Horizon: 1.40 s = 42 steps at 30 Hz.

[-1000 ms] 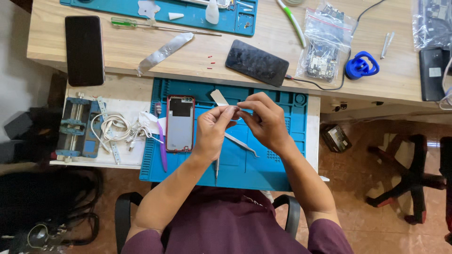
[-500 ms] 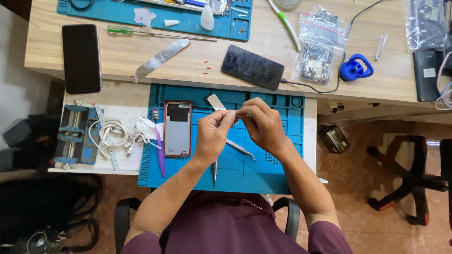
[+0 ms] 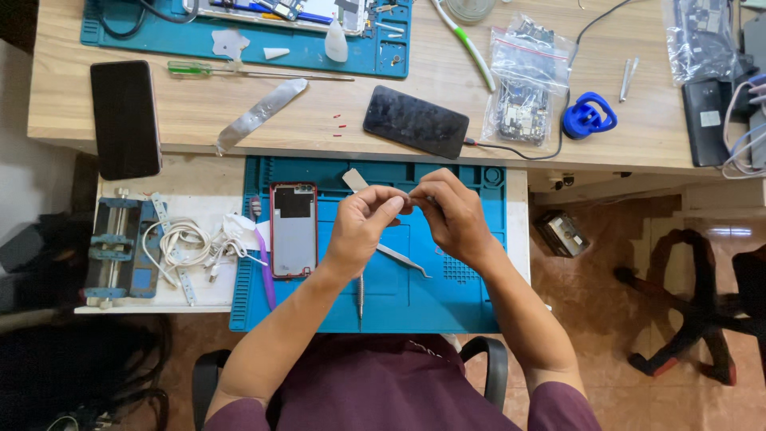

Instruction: The person uses a metal spudger to scrape adhesive from a white rectangular strip, then peels off a backing layer. They place the strip on a blue mat and use a small tool to press and smooth it. The person repeats scraping and peeling actions on the same strip throughout the clip.

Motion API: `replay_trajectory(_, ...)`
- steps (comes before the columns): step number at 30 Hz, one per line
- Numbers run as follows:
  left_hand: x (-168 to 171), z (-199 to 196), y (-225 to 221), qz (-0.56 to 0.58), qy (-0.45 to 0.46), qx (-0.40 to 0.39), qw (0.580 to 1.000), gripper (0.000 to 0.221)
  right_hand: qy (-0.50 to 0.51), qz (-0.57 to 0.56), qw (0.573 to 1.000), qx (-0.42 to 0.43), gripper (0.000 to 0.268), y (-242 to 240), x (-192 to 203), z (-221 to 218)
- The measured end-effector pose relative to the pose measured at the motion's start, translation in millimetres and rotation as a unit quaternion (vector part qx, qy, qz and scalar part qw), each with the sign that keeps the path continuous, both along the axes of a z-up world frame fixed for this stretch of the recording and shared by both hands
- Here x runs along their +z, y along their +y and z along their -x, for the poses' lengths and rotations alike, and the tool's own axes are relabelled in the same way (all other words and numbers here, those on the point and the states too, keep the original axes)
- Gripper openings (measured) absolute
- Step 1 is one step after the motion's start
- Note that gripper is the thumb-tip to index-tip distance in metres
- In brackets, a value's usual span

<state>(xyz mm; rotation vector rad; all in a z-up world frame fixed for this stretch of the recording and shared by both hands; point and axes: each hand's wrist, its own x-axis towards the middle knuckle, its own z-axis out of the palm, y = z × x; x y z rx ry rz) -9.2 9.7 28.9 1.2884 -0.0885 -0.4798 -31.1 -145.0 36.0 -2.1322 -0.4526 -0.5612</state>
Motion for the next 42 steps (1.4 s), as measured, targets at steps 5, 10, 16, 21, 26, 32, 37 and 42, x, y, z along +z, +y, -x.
replay_trajectory(5,-20,-12,4,-0.238,-0.27,-0.069,0.93,0.011,0.052,0.15,0.985,-0.06,0.004,-27,-24,12)
replay_trajectory(10,-31,-10,-2,-0.409,-0.505,-0.12,0.751,0.014,0.086,0.295,0.946,-0.102,0.003,-42,-52,16)
replay_trajectory(16,-53,-9,-9,-0.446,-0.594,-0.136,0.656,0.028,0.076,0.308,0.943,-0.103,0.003,-44,-72,16)
replay_trajectory(21,-55,-8,-11,-0.455,-0.615,-0.156,0.625,0.031,0.068,0.325,0.937,-0.109,0.004,-43,-73,15)
replay_trajectory(26,-67,-7,-15,-0.457,-0.625,-0.169,0.609,0.03,0.078,0.31,0.943,-0.095,0.006,-44,-72,14)
replay_trajectory(32,-74,-10,-18,-0.457,-0.641,-0.175,0.591,0.029,0.084,0.302,0.946,-0.085,0.008,-44,-70,13)
replay_trajectory(37,-75,-12,-21,-0.448,-0.671,-0.162,0.568,0.026,0.073,0.298,0.948,-0.083,0.01,-45,-70,13)
replay_trajectory(42,-70,-10,-24,-0.488,-0.709,-0.167,0.481,0.024,0.091,0.295,0.948,-0.072,0.008,-44,-63,13)
